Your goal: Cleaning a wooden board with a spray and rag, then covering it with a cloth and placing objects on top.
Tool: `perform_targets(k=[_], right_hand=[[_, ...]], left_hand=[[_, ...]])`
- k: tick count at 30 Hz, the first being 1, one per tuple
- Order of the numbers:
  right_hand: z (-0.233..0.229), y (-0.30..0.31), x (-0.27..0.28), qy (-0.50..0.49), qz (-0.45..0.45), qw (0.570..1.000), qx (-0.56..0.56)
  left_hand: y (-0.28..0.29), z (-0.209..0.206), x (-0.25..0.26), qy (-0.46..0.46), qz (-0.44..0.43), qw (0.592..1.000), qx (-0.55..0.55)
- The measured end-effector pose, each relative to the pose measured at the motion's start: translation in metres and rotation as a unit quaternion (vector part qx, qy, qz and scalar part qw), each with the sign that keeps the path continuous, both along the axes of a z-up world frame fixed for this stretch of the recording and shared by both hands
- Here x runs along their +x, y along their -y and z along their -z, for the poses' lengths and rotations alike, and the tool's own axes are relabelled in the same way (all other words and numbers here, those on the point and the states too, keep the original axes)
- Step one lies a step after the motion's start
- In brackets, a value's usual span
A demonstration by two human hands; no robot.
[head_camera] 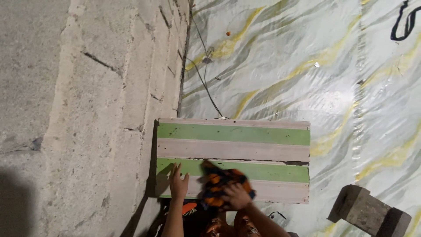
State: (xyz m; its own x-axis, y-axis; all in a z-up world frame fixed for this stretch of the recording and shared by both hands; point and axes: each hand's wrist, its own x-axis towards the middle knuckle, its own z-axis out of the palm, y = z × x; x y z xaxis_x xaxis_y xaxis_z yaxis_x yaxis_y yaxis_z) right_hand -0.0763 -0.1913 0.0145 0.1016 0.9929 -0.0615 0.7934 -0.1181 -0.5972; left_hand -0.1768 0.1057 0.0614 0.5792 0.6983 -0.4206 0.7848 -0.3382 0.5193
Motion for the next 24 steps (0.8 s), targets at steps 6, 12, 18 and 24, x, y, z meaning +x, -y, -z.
perform_targets(k=[6,12,18,24], right_hand=[[-0.009,0.122,0.072,0.127,0.33,0.917,-0.183],[0.021,0.11,0.098,0.219,0.646,0.686,-0.253],[0.072,0.016,0.166,0.171,0.779,0.554,-0.237],[0.038,-0.145,0.154,0.182,0.584,0.778,-0.146]], left_hand=[[-0.019,-0.007,0.01,-0.182,0.007,0.983,0.0],[-0.023,0.015,-0.017,-0.258,0.047,0.965,0.011],[-0.031,0.017,-0.017,-0.29,0.083,0.953,0.034],[-0.029,0.002,-0.023,-0.196,0.11,0.969,0.107]])
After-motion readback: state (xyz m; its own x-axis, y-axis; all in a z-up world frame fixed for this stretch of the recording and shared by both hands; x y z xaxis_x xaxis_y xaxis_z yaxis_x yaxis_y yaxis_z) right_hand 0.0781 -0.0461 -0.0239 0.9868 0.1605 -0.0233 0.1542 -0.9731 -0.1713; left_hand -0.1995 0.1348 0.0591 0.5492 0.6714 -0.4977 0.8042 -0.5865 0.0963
